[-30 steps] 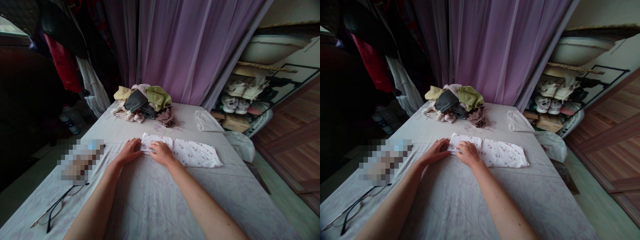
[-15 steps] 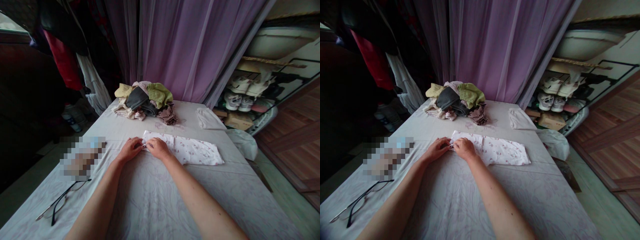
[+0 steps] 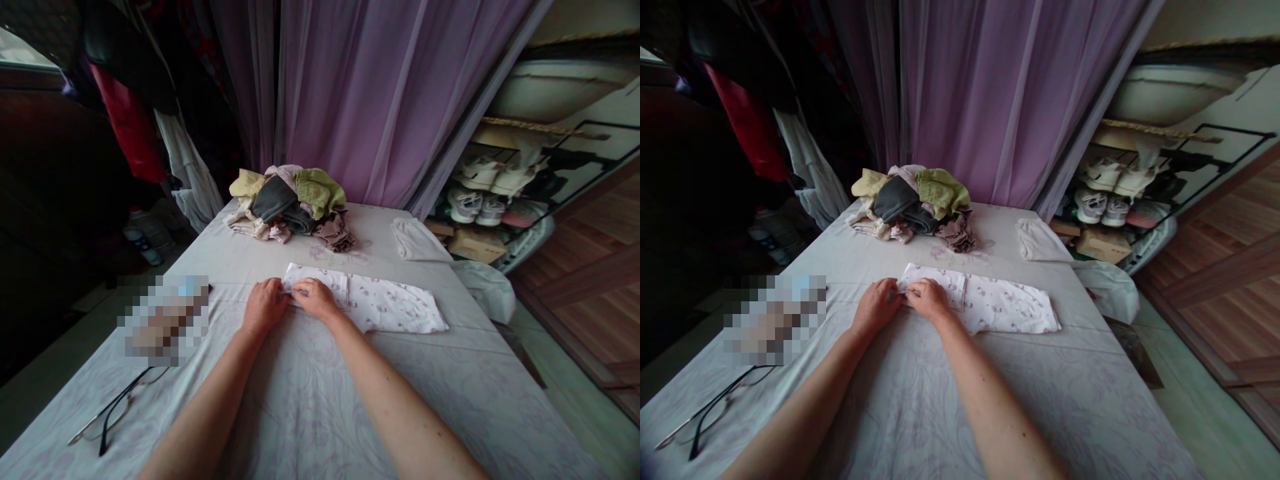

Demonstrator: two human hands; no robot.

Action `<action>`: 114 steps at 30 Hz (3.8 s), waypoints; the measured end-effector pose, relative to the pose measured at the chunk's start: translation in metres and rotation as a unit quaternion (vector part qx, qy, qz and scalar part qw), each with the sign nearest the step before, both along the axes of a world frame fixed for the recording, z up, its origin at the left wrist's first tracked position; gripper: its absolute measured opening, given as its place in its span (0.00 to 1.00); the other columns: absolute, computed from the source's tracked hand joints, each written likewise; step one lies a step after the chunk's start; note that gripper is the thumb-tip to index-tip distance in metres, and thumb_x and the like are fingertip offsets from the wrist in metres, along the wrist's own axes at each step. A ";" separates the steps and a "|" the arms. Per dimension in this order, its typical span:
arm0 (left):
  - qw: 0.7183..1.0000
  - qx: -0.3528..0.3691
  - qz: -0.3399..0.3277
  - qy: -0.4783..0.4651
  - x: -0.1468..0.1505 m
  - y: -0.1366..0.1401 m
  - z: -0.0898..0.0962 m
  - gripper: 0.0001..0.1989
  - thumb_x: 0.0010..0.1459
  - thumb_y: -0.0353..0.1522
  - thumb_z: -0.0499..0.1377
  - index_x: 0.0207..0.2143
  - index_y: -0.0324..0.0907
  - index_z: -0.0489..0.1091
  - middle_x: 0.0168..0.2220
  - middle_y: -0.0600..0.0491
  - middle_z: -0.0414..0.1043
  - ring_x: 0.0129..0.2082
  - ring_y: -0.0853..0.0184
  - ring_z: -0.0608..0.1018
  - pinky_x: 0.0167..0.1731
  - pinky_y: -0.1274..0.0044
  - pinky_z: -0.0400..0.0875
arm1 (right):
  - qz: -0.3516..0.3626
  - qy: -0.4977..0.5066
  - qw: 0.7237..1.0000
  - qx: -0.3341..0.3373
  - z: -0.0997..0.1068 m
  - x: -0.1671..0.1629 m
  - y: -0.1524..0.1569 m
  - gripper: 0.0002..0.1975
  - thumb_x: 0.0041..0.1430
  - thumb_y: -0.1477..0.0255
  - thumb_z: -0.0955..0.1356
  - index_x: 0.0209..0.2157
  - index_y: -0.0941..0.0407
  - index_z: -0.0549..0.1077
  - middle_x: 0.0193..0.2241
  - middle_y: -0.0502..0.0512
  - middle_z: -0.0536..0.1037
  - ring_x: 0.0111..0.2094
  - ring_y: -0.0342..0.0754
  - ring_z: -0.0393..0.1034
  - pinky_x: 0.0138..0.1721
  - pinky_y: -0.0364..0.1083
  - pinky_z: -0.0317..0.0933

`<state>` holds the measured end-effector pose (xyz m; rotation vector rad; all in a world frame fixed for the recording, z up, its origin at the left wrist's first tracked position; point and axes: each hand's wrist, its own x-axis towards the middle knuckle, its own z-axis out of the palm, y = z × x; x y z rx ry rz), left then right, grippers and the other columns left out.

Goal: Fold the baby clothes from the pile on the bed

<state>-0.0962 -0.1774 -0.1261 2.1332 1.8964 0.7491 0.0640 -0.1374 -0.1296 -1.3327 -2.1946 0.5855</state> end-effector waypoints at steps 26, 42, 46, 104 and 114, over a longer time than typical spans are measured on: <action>0.999 0.008 0.052 -0.016 -0.005 0.009 -0.008 0.13 0.56 0.44 0.59 0.35 0.43 0.69 0.51 0.42 0.71 0.56 0.50 0.68 0.58 0.56 0.58 | -0.048 -0.028 0.997 -0.045 0.027 0.006 0.035 0.14 0.63 0.71 0.64 0.45 0.52 0.79 0.45 0.53 0.81 0.46 0.47 0.75 0.48 0.42 0.65; 0.999 -0.007 0.037 0.007 -0.001 0.003 -0.015 0.16 0.56 0.39 0.61 0.47 0.46 0.70 0.63 0.43 0.61 0.64 0.50 0.61 0.61 0.50 0.51 | -0.004 -0.132 0.986 -0.103 0.028 -0.014 0.094 0.08 0.49 0.69 0.71 0.34 0.53 0.79 0.32 0.51 0.82 0.33 0.46 0.74 0.33 0.41 0.62; 0.999 -0.035 -0.021 0.030 0.002 0.002 -0.010 0.21 0.59 0.35 0.57 0.56 0.53 0.67 0.67 0.48 0.56 0.66 0.49 0.57 0.62 0.49 0.50 | -0.008 -0.135 0.988 -0.069 0.024 -0.011 0.091 0.05 0.50 0.68 0.71 0.30 0.53 0.78 0.32 0.51 0.80 0.34 0.45 0.72 0.34 0.41 0.61; 0.989 -0.036 -0.094 0.104 0.010 0.001 -0.003 0.23 0.68 0.36 0.45 0.63 0.48 0.60 0.65 0.50 0.59 0.66 0.57 0.59 0.64 0.51 0.48 | 0.003 -0.165 0.984 0.066 0.000 -0.001 0.029 0.23 0.68 0.69 0.55 0.61 0.58 0.64 0.61 0.61 0.67 0.61 0.50 0.58 0.62 0.51 0.49; 0.983 -0.068 -0.076 0.151 0.008 0.000 -0.001 0.25 0.67 0.38 0.46 0.65 0.48 0.57 0.67 0.52 0.55 0.67 0.55 0.57 0.63 0.48 0.47 | -0.041 -0.295 0.954 -0.017 0.008 0.054 0.029 0.29 0.69 0.60 0.53 0.67 0.55 0.54 0.69 0.58 0.51 0.68 0.54 0.43 0.66 0.61 0.36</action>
